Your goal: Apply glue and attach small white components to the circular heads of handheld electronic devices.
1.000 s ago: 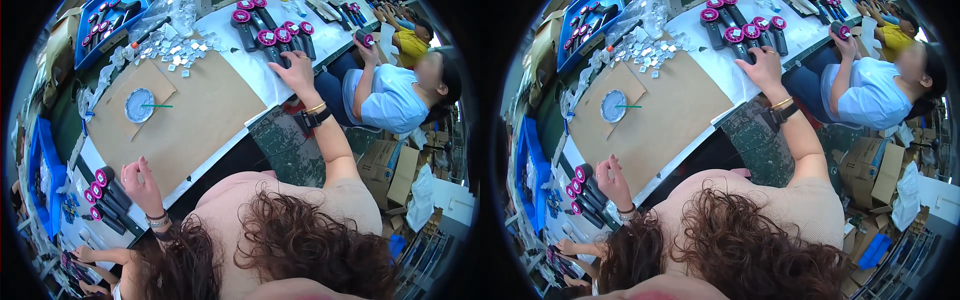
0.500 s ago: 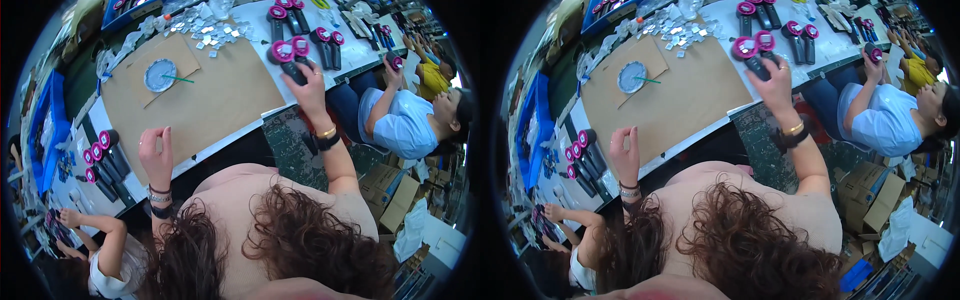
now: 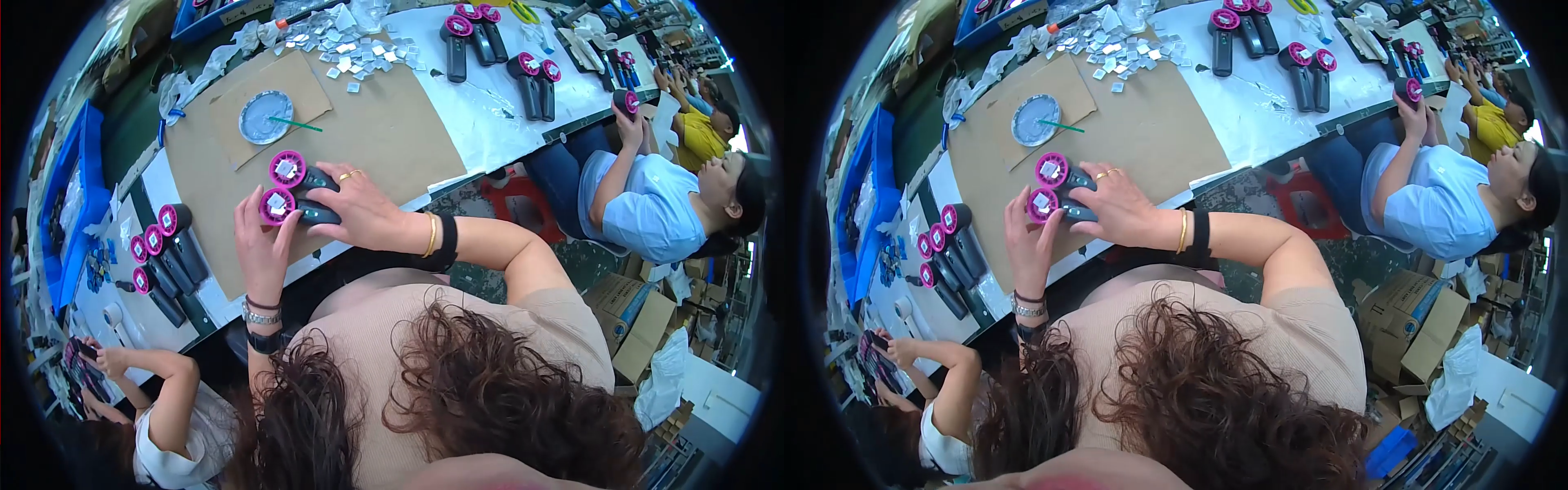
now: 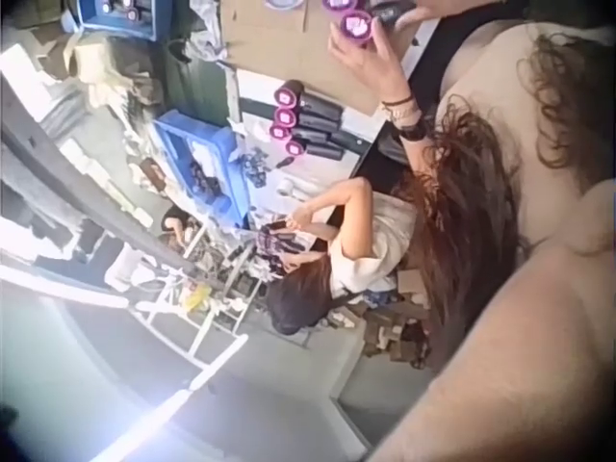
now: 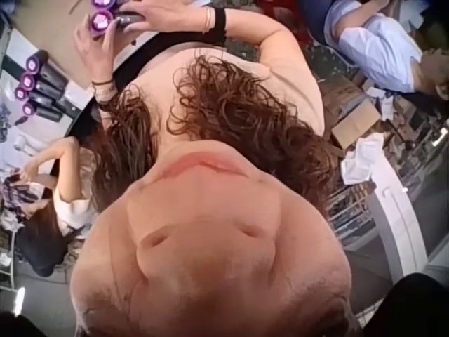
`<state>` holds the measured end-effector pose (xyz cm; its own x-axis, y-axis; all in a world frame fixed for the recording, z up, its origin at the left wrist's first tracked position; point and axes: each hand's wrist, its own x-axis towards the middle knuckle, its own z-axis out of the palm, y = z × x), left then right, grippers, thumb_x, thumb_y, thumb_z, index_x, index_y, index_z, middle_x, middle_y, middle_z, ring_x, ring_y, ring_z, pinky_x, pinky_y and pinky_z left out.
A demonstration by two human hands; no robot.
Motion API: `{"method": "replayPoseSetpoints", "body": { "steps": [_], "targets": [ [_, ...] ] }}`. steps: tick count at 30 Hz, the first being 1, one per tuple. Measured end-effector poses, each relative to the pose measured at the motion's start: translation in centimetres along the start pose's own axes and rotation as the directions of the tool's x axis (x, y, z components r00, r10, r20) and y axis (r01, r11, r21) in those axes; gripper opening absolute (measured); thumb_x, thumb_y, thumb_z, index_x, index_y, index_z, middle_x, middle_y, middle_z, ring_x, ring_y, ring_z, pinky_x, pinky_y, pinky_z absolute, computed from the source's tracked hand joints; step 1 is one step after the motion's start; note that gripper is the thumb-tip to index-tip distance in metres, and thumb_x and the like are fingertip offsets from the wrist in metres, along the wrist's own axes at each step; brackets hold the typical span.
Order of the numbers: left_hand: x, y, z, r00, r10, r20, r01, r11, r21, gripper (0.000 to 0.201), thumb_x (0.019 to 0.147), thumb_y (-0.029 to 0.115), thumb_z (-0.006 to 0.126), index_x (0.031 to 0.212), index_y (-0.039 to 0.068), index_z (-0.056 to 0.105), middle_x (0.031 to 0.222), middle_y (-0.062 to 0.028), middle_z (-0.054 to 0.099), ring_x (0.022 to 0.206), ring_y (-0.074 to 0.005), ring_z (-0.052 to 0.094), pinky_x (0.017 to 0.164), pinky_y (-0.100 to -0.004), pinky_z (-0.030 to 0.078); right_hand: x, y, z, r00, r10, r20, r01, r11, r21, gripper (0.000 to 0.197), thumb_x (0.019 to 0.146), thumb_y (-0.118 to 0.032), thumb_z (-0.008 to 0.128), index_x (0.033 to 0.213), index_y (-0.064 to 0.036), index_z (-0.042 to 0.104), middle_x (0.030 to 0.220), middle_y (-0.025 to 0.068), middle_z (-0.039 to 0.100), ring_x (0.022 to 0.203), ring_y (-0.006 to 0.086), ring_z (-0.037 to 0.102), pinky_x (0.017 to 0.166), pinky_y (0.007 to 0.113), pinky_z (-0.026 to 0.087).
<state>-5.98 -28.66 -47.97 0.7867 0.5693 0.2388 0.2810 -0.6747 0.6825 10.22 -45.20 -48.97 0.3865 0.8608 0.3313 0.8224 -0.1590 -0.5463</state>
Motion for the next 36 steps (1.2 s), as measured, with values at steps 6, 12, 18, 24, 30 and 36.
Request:
{"method": "replayPoseSetpoints", "body": {
  "steps": [6,12,18,24,30,36],
  "targets": [
    [0.2,0.5,-0.6,1.0,0.014,0.013,-0.015,0.998,0.055,0.073,0.091,0.025,0.09,0.152,0.002,0.057,0.14,-0.0193,0.061,0.126,-0.0384,0.061,0.11,-0.0491,0.049,3.4,9.9,-9.6,0.943,0.149,-0.296,-0.189,0.976,-0.111,0.047,0.088,-0.041,0.09,0.112,-0.0026,0.077,0.118,0.0207,0.077,0.112,0.0407,0.073,0.096,0.046,0.058],
    [1.6,2.6,-0.4,0.996,0.089,-0.017,-0.086,0.986,0.142,0.075,0.09,0.026,0.09,0.153,0.003,0.057,0.143,-0.0179,0.061,0.133,-0.039,0.056,0.115,-0.0502,0.045,6.0,21.3,-15.2,0.771,0.511,-0.38,-0.636,0.601,-0.484,0.072,0.083,-0.066,0.083,0.108,0.0015,0.081,0.113,0.0237,0.076,0.104,0.0403,0.073,0.092,0.047,0.06],
    [2.4,2.6,0.3,0.994,0.102,-0.043,-0.09,0.972,0.218,0.076,0.089,0.028,0.091,0.153,0.003,0.057,0.143,-0.0175,0.061,0.133,-0.0395,0.056,0.115,-0.0506,0.045,6.7,27.5,-14.5,0.767,0.507,-0.393,-0.633,0.495,-0.595,0.087,0.079,-0.08,0.076,0.113,-0.0004,0.083,0.117,0.0253,0.076,0.111,0.0425,0.072,0.098,0.049,0.059],
    [3.2,3.2,0.9,0.989,0.121,-0.082,-0.094,0.956,0.276,0.076,0.088,0.03,0.091,0.151,0.003,0.058,0.142,-0.0171,0.062,0.133,-0.0395,0.057,0.115,-0.0513,0.044,7.1,30.5,-16.3,0.805,0.382,-0.455,-0.593,0.561,-0.578,0.074,0.082,-0.073,0.076,0.117,-0.0084,0.085,0.126,0.0245,0.074,0.12,0.0435,0.069,0.105,0.051,0.056],
    [3.4,2.5,2.3,0.986,0.091,-0.141,-0.031,0.925,0.378,0.076,0.09,0.041,0.089,0.149,0.003,0.06,0.142,-0.0166,0.064,0.132,-0.0386,0.059,0.111,-0.0492,0.048,7.6,34.3,-16.4,0.874,0.362,-0.323,-0.484,0.697,-0.529,0.082,0.083,-0.077,0.076,0.125,-0.0067,0.083,0.114,0.0205,0.081,0.12,0.0388,0.072,0.105,0.046,0.057],
    [3.7,1.7,3.5,0.973,0.164,-0.161,-0.082,0.903,0.421,0.076,0.092,0.049,0.085,0.149,0.004,0.06,0.139,-0.0157,0.067,0.126,-0.0363,0.064,0.103,-0.0452,0.054,5.9,32.1,-16.7,0.854,0.396,-0.337,-0.515,0.729,-0.451,0.08,0.083,-0.072,0.081,0.125,-0.0042,0.083,0.126,0.0236,0.077,0.118,0.0391,0.073,0.105,0.045,0.057]
  ]
}}
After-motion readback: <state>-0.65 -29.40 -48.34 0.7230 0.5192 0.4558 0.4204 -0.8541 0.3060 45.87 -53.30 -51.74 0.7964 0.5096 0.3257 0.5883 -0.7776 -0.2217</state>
